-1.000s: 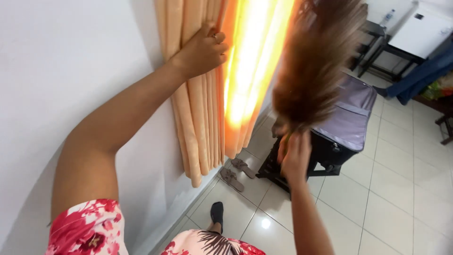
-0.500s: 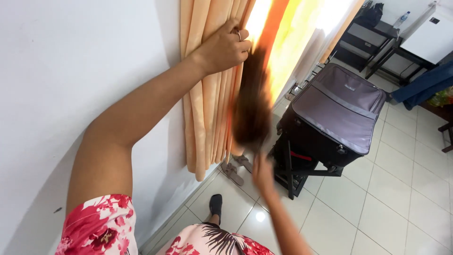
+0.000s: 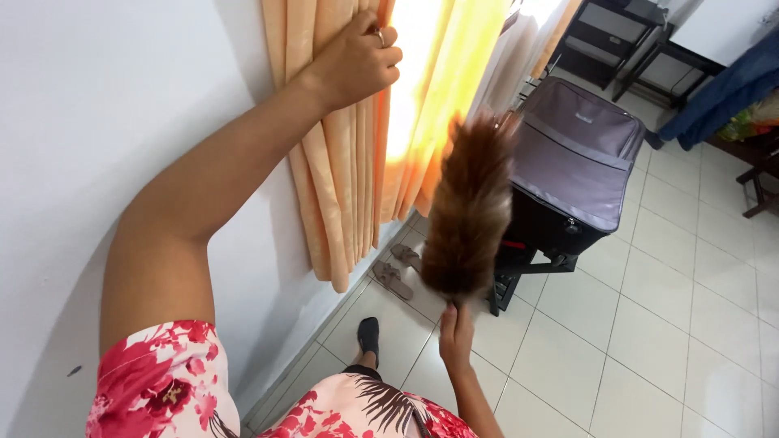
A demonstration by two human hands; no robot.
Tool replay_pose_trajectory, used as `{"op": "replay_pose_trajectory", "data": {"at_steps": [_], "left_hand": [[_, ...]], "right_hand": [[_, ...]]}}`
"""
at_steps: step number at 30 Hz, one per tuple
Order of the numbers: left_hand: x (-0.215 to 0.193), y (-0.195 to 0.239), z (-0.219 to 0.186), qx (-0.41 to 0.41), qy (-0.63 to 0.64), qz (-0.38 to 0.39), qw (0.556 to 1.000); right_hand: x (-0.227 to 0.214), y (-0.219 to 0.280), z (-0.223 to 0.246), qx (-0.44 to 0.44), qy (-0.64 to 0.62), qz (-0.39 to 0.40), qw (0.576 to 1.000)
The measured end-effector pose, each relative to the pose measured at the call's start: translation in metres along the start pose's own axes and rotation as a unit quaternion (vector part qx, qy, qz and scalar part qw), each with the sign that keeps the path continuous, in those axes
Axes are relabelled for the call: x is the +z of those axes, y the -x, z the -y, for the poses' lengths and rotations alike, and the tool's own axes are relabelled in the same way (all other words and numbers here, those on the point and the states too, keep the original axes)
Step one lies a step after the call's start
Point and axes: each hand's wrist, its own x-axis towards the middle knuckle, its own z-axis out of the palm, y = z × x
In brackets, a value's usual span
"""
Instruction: The person uses a feather duster to clean a peach-colored curtain hanging by a window. They hold the curtain with one hand while sweeping the duster up and down the fabric. The person also dusts the metal window grille behind the curtain.
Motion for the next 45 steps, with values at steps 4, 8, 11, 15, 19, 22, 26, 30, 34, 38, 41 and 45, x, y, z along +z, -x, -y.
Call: {"op": "replay_pose_trajectory", "data": {"at_steps": [4, 8, 11, 15, 19, 22, 26, 30, 34, 38, 41, 45], "left_hand": [[-0.001, 0.000, -0.010, -0.001, 0.012, 0.010, 1.000], [-0.001, -0.002, -0.017, -0.016, 0.014, -0.015, 1.000], [0.042, 0.010, -0.037, 0.001, -0.014, 0.087, 0.996], [0.054, -0.022, -0.055, 0.053, -0.046, 0.165, 0.984], [0.074, -0.063, -0.077, 0.132, -0.058, 0.307, 0.941], [0.092, -0.077, -0.085, 0.158, -0.027, 0.354, 0.921], [0.092, -0.062, -0.081, 0.146, 0.021, 0.326, 0.934], [0.059, -0.017, -0.064, 0.094, 0.040, 0.173, 0.980], [0.013, 0.017, -0.042, 0.069, 0.061, 0.006, 0.996], [-0.018, 0.032, -0.033, 0.066, 0.046, 0.035, 0.996], [-0.027, 0.032, -0.033, 0.050, 0.091, -0.008, 0.995], [-0.014, 0.037, -0.039, 0.032, 0.136, -0.049, 0.989]], "right_hand": [[0.019, -0.026, 0.023, -0.067, 0.027, 0.039, 0.997], [0.030, -0.001, 0.032, 0.125, 0.165, 0.236, 0.949], [0.035, 0.040, -0.039, 0.221, 0.154, 0.253, 0.929], [0.009, 0.071, -0.049, 0.324, 0.098, 0.223, 0.914], [-0.007, 0.074, -0.036, 0.346, 0.076, 0.162, 0.921], [-0.019, 0.072, 0.002, 0.370, 0.021, 0.105, 0.923], [-0.028, 0.068, 0.013, 0.389, -0.019, 0.039, 0.920], [-0.038, 0.036, 0.023, 0.327, -0.047, 0.015, 0.944], [-0.052, -0.038, 0.079, 0.129, -0.065, -0.009, 0.989], [-0.059, -0.109, 0.240, -0.067, -0.151, -0.002, 0.986], [-0.036, -0.156, 0.258, -0.090, -0.188, 0.019, 0.978], [0.036, -0.190, 0.186, -0.223, -0.034, 0.033, 0.974]]}}
